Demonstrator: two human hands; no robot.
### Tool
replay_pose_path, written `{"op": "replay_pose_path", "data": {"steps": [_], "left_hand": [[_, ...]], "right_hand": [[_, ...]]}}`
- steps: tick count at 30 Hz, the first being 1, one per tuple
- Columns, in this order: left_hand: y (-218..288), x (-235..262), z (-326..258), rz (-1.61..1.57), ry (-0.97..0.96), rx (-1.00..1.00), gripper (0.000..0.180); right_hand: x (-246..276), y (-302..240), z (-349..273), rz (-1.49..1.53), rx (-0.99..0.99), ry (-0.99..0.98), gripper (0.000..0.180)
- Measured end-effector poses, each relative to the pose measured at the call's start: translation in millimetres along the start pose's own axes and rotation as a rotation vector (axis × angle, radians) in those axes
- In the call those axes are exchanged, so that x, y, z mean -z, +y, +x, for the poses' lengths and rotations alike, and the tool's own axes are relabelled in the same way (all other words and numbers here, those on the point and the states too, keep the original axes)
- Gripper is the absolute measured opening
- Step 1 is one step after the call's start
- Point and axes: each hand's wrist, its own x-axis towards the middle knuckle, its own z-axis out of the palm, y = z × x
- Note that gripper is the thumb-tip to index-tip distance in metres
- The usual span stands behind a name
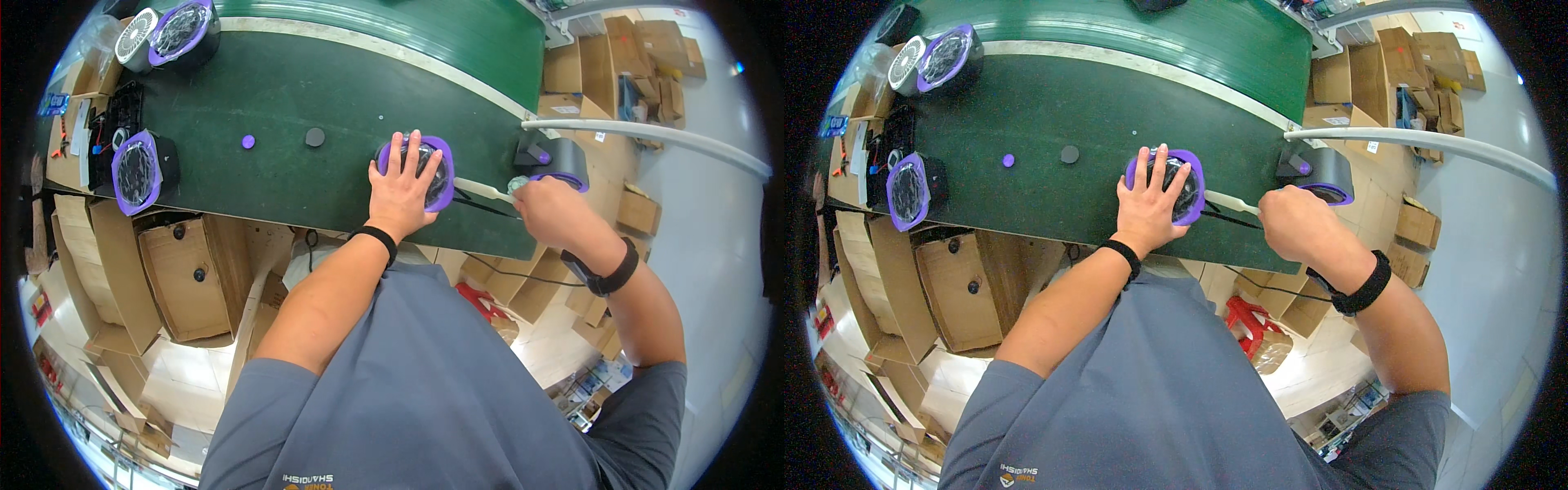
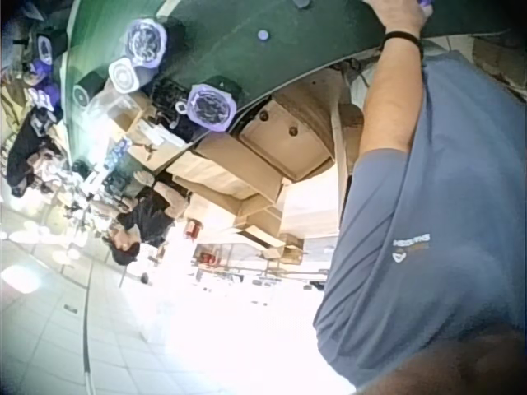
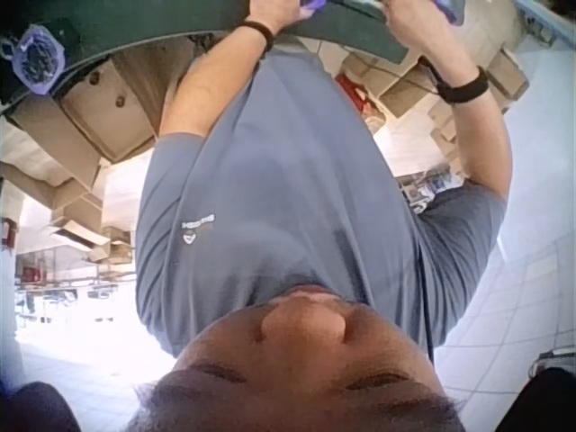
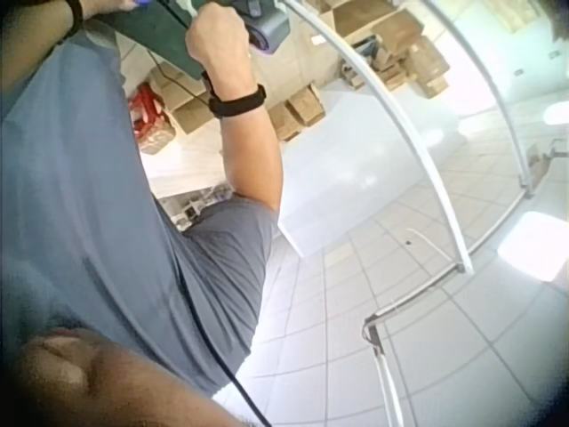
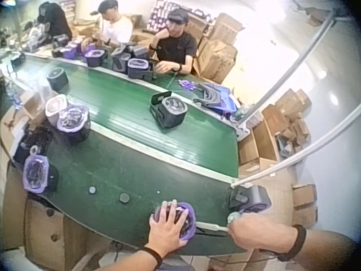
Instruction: The person uses a white plastic tool to scrape and smooth the interior surface of black circular components inside purple plastic housings. They repeatedly rotate the housing and apply the tool to the interior surface, working on multiple units lined up on a green assembly table.
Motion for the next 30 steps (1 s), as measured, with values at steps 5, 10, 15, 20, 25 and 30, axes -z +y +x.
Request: {"op": "replay_pose_path", "data": {"steps": [5,10,15,20,25,30], "left_hand": [[-0.4,-0.2,-0.4,-0.009,0.004,-0.006,0.116],[-1.3,-0.7,-0.4,-0.013,0.01,-0.008,0.116],[-1.8,-0.6,-0.3,-0.008,0.015,-0.009,0.116],[-1.1,0.2,0.0,-0.006,-0.002,0.0,0.116],[-0.9,0.4,0.1,-0.007,-0.006,0.001,0.116],[-0.9,-0.1,-0.4,-0.01,-0.007,-0.001,0.117]], "right_hand": [[5.4,-4.9,1.2,0.022,-0.026,-0.006,0.024],[8.0,-7.4,-0.6,0.029,-0.038,-0.006,0.024],[8.4,-7.7,-0.5,0.014,-0.011,0.0,0.025],[7.5,-5.7,0.1,0.014,0.002,0.002,0.025],[5.3,-4.4,1.5,0.022,0.017,0.011,0.023],[5.9,-5.0,1.5,0.013,0.019,0.01,0.021]]}}
